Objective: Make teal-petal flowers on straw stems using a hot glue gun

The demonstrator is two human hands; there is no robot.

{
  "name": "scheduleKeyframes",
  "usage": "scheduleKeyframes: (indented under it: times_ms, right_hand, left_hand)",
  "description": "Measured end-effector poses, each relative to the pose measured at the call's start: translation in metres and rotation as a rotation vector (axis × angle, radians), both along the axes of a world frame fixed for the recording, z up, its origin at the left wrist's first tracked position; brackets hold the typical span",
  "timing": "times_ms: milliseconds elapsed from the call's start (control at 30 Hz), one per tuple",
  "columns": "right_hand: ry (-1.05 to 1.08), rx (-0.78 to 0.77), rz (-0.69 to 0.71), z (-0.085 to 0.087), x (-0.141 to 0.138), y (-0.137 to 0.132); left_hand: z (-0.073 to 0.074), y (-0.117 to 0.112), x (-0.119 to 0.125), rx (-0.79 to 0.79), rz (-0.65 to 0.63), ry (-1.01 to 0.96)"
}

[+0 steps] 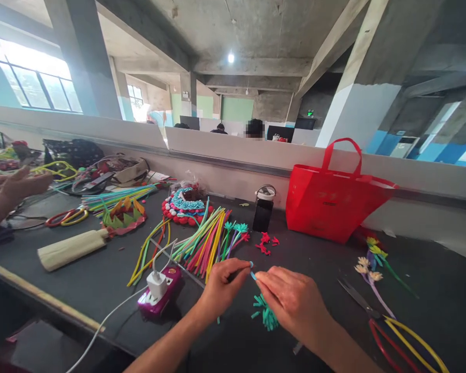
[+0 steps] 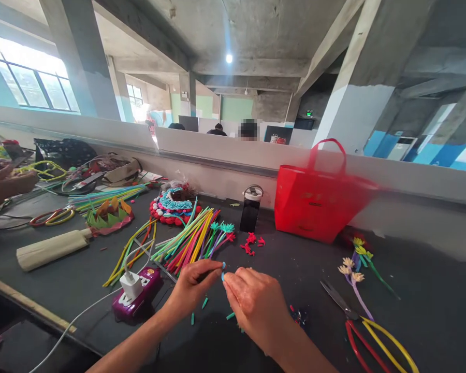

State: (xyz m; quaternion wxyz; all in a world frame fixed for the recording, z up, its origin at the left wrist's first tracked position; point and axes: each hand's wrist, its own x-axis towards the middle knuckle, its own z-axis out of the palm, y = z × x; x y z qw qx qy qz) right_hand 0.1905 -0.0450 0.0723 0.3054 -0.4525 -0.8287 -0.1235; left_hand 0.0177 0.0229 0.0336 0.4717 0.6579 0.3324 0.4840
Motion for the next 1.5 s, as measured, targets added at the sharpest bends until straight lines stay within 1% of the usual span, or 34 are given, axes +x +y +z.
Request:
scheduleKeyframes:
  times_ms: [33, 67, 133, 233, 300, 367, 433, 533, 633, 733, 833, 1000, 1200, 1267, 1367, 1500]
  right_hand:
    - [-0.011, 0.012, 0.007, 0.004, 0.003, 0.005]
    - [-0.012, 0.019, 0.004, 0.006, 0.006, 0.010]
    - [0.034, 0.005, -0.013, 0.005, 0.010, 0.020]
    - [0.151, -0.112, 0.002, -0.004, 0.011, 0.032]
    - [0.196, -0.190, 0.026, -0.012, 0.010, 0.037]
    - [0.186, -0.209, 0.023, -0.018, 0.009, 0.038]
    - [0.104, -0.175, -0.022, -0.021, 0.008, 0.036]
    - [-0.052, -0.077, -0.108, -0.022, 0.006, 0.029]
    - [-0.087, -0.045, -0.100, -0.019, 0.001, 0.023]
    - [-0.034, -0.074, -0.040, -0.019, -0.001, 0.022]
    - [0.038, -0.126, 0.001, -0.020, -0.002, 0.025]
    - [0.133, -0.282, 0.073, -0.019, -0.001, 0.027]
    - [0.239, -0.450, 0.148, -0.015, 0.000, 0.027]
    - [0.271, -0.469, 0.155, -0.016, 0.000, 0.029]
    - [0.295, -0.454, 0.147, -0.018, -0.001, 0.032]
    - [0.323, -0.456, 0.152, -0.020, -0.004, 0.034]
  left_hand:
    - [-0.001, 0.000, -0.004, 0.014, -0.032, 0.032]
    - [-0.001, 0.000, -0.008, -0.020, -0.079, 0.049]
    - [0.000, -0.002, -0.015, -0.178, -0.181, -0.002]
    - [0.002, -0.004, -0.020, -0.404, -0.252, -0.133]
    - [0.002, -0.004, -0.020, -0.497, -0.280, -0.204]
    - [0.000, -0.002, -0.019, -0.551, -0.303, -0.252]
    - [-0.002, 0.000, -0.019, -0.565, -0.305, -0.266]
    - [-0.005, 0.001, -0.018, -0.516, -0.294, -0.225]
    - [-0.007, 0.000, -0.018, -0.486, -0.297, -0.212]
    - [-0.006, -0.003, -0.018, -0.502, -0.308, -0.220]
    - [-0.004, -0.005, -0.018, -0.502, -0.290, -0.216]
    - [-0.004, -0.009, -0.017, -0.481, -0.259, -0.230]
    - [-0.010, -0.006, -0.015, -0.529, -0.287, -0.272]
    - [-0.011, -0.005, -0.015, -0.520, -0.293, -0.266]
    - [-0.011, -0.004, -0.015, -0.536, -0.293, -0.256]
    - [-0.010, -0.001, -0.017, -0.656, -0.341, -0.299]
